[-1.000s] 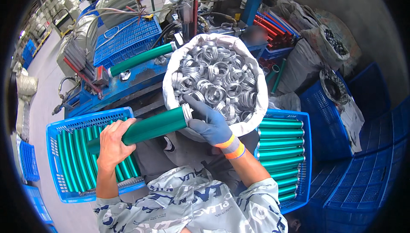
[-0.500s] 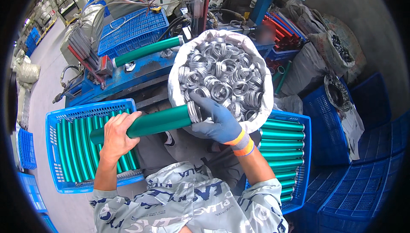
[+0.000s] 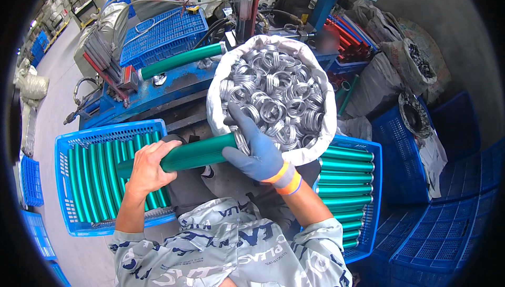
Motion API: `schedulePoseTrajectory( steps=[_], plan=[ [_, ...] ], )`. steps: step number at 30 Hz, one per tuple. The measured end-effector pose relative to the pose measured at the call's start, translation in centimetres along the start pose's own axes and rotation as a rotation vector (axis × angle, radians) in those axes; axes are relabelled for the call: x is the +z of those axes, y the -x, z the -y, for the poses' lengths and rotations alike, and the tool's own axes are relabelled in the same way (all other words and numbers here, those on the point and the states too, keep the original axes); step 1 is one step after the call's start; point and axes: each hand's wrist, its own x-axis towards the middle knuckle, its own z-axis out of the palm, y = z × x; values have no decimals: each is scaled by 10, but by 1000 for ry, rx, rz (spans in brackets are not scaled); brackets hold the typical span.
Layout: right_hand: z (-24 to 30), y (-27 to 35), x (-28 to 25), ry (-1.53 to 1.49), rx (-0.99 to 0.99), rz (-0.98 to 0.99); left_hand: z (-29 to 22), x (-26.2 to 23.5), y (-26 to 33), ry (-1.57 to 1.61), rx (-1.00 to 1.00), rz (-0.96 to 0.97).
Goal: The recorder is assembling metal rings onto the ends of green tubes using a pneumatic press.
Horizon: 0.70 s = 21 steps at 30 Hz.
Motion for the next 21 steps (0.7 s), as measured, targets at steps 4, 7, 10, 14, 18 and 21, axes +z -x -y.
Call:
schedulePoseTrajectory(
  steps=[4,7,10,14,18,21],
  plan=[
    [-14,6,6,167,-7,-102,1,4,2,34,-39,5],
    [-22,7,9,137,-10,-106,1,4,3,44,-50,17],
    [-31,9,12,158,-10,-145,1,7,5,26,-55,20],
    [-38,1,18,112,7,-218,-6,13,3,-82,-60,1],
    [-26,-6,12,64,80,-208,-11,20,4,-72,-75,-21],
    [-27,-7,8,63,82,-195,-8,34,8,-14,-55,-54]
  ],
)
